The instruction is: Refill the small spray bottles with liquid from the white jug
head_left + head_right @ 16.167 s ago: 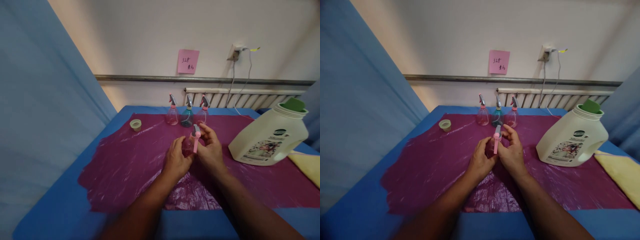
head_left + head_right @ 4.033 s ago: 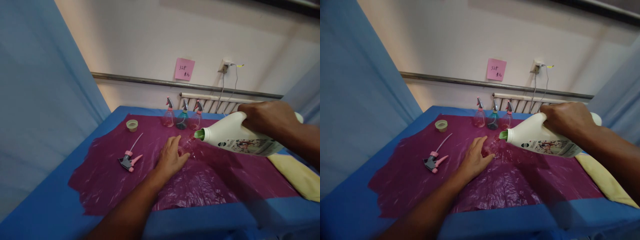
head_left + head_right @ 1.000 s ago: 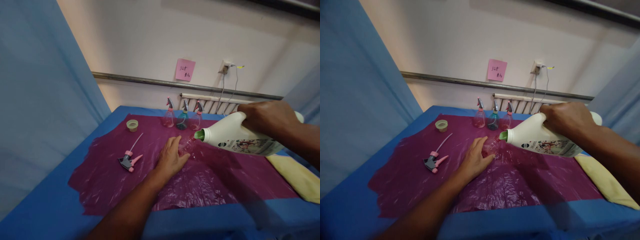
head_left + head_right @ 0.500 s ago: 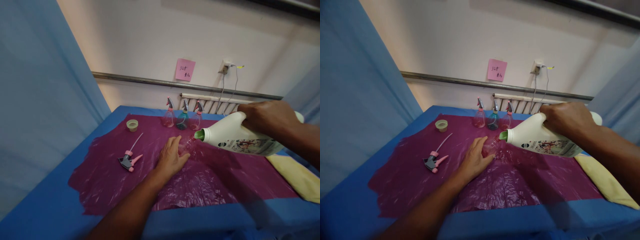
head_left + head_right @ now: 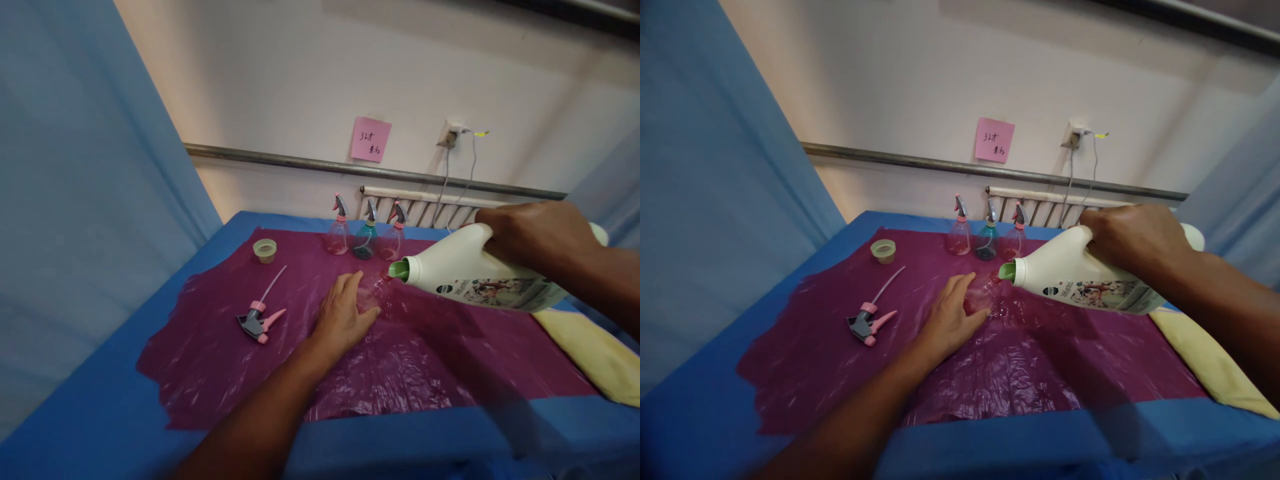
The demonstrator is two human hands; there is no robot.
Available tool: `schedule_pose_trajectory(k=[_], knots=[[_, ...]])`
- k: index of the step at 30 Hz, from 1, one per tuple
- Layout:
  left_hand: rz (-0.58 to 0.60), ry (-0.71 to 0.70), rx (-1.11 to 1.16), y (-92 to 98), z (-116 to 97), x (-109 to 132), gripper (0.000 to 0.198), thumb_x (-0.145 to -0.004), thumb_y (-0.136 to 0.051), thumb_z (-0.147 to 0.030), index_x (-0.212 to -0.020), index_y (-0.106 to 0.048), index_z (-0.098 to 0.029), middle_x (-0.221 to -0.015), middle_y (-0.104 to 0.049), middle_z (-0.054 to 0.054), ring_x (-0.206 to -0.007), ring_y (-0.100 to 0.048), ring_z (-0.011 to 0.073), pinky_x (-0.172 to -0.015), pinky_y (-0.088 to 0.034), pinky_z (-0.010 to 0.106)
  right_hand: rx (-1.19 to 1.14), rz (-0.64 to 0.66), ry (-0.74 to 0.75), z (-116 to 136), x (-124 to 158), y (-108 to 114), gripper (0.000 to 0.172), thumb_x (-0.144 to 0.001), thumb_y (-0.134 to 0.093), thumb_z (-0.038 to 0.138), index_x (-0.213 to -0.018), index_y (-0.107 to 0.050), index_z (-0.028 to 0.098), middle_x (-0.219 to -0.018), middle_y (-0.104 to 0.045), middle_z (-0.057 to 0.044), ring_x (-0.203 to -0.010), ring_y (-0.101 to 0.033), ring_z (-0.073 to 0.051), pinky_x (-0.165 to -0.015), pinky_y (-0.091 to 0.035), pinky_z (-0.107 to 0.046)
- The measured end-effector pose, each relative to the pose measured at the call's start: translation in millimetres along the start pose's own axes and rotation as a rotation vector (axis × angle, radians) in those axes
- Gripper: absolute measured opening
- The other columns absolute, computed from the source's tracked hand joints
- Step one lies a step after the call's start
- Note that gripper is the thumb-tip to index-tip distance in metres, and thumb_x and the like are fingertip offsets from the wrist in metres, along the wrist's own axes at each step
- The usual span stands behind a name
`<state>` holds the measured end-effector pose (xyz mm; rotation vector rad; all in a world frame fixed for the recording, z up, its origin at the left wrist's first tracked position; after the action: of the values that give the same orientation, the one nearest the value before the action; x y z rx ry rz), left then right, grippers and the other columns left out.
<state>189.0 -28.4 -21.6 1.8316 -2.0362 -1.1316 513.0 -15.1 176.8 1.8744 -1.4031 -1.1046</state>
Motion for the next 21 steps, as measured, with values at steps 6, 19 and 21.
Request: schedule_pose_trajectory(k=[6,19,21], knots=[[-0.007,-0.003,-0.003,-0.7,1.1,-0.3,0.076,-0.092,-0.082,-0.030,-0.162,-0.054,-0.023,-0.158,-0.061,0.013,-0.148,-0.063,0.0340,-0.127,-0.052,0.051,0.038,0.032,-0.027,1.5,-0.9,0.4,0.017,-0.097,-0.061,0.037,-0.105,-0.075,0.033,-0.100,-0.082,-0.006,-0.076,-0.069,-0.026,-0.058,-0.029,-0.037],[-0.007,-0.001,-0.004,-2.2,2.9,-0.1,0.077,-0.092,-0.083,-0.030,-0.163,-0.054,-0.023,-0.159,-0.061,0.013,-0.149,-0.062,0.0343,-0.129,-0.051,0.051,-0.025,0.052,-0.082,1.4,-2.9,0.7,0.013,-0.092,-0.073,0.032,-0.104,-0.079,0.033,-0.093,-0.078,-0.007,-0.068,-0.054,-0.021,-0.066,-0.026,-0.040],[-0.002,0.006,-0.009,-2.3,2.6,-0.4,0.077,-0.092,-0.083,-0.030,-0.163,-0.054,-0.022,-0.160,-0.060,0.014,-0.150,-0.062,0.0348,-0.129,-0.051,0.052,-0.021,0.045,-0.085,0.8,-3.0,-0.8,0.013,-0.092,-0.073,0.033,-0.104,-0.078,0.032,-0.094,-0.078,-0.007,-0.068,-0.054,-0.021,-0.067,-0.025,-0.040]])
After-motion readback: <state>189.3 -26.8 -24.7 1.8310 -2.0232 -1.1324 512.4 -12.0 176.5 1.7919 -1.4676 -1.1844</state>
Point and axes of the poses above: each hand's wrist, its own x-axis away from the middle knuckle, its own y-axis out of the back of the hand, z = x × y, the point moved 2 cm from there along -x, towards the middle knuckle
